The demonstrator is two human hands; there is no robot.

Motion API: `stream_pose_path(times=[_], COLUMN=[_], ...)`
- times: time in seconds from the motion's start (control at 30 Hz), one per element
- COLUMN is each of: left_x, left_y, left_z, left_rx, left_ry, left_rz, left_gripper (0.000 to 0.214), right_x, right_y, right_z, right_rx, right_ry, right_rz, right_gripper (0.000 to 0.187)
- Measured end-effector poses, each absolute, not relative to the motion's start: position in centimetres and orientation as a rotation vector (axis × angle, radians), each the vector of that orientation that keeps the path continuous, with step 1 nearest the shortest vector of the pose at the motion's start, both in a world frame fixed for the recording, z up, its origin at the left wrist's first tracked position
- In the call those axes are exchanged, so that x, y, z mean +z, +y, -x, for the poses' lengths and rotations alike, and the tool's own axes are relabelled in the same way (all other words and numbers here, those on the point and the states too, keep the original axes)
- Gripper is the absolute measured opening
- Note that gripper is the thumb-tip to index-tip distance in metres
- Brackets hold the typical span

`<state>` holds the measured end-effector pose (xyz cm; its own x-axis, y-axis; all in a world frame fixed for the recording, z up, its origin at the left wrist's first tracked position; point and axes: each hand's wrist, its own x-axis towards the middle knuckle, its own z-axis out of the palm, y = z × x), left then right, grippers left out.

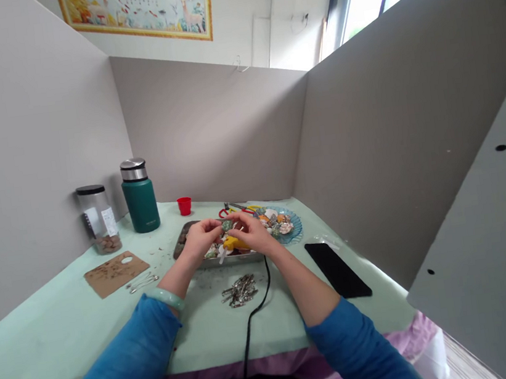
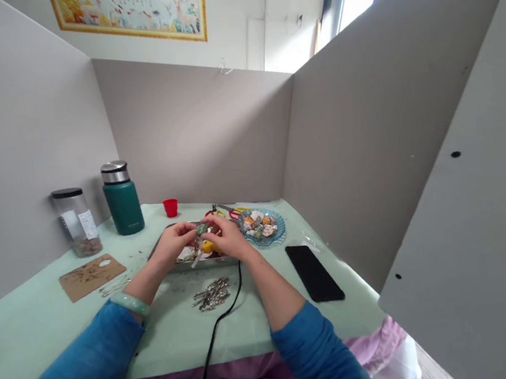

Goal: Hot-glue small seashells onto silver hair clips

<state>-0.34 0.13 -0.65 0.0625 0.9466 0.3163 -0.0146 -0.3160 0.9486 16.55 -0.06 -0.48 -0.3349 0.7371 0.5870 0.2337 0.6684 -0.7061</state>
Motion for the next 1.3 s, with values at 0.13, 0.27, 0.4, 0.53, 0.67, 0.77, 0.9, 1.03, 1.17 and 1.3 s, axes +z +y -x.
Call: stream_pose_path(times=[0.13, 0.27, 0.4, 0.53, 0.67, 0.77, 0.9, 1.03, 1.17, 1.3], left_x=[-0.4, -0.2, -0.3, -0.6, -0.6, -0.5, -0.3, -0.2, -0.3, -0.2], left_y=[-0.2, -0.4, -0.2, 0.1, 0.1, 0.0, -0.2, -0.2, -0.2, -0.2], left_z=[0.3, 0.3, 0.3, 0.4, 0.5, 0.4, 0.4, 0.3, 0.3, 0.4], left_rx=[1.371, 1.379, 1.373, 1.351, 1.348, 1.351, 1.353, 1.345, 1.348, 1.347], left_ry=[0.98, 0.993, 1.035, 1.051, 1.052, 1.066, 1.089, 1.092, 1.093, 1.088], left_rz=[-1.446, -1.389, -1.389, -1.417, -1.422, -1.415, -1.426, -1.422, -1.434, -1.433], left_gripper=[0.034, 0.036, 0.034, 0.034, 0.033, 0.031, 0.029, 0.026, 0.026, 0.028], right_x=[-0.4, -0.2, -0.2, -0.7, -1.0, -0.9, -1.0, -1.4, -1.9, -1.9], right_y=[0.4, 2.0, 3.8, 4.5, 4.1, 3.8, 3.7, 4.0, 4.4, 4.5], right_z=[-16.9, -19.6, -24.0, -26.8, -27.6, -27.8, -27.9, -28.0, -28.2, -28.5], right_rx=[0.57, 0.478, 0.259, 0.142, 0.051, -0.001, -0.012, -0.01, 0.005, -0.023], right_ry=[-1.869, -1.7, -1.535, -1.564, -1.668, -1.7, -1.706, -1.706, -1.683, -1.645], right_rz=[0.764, 0.879, 1.287, 1.771, 2.036, 2.162, 2.201, 2.216, 2.228, 2.203], right_gripper=[0.031, 0.033, 0.031, 0.03, 0.031, 0.033, 0.033, 0.029, 0.031, 0.029])
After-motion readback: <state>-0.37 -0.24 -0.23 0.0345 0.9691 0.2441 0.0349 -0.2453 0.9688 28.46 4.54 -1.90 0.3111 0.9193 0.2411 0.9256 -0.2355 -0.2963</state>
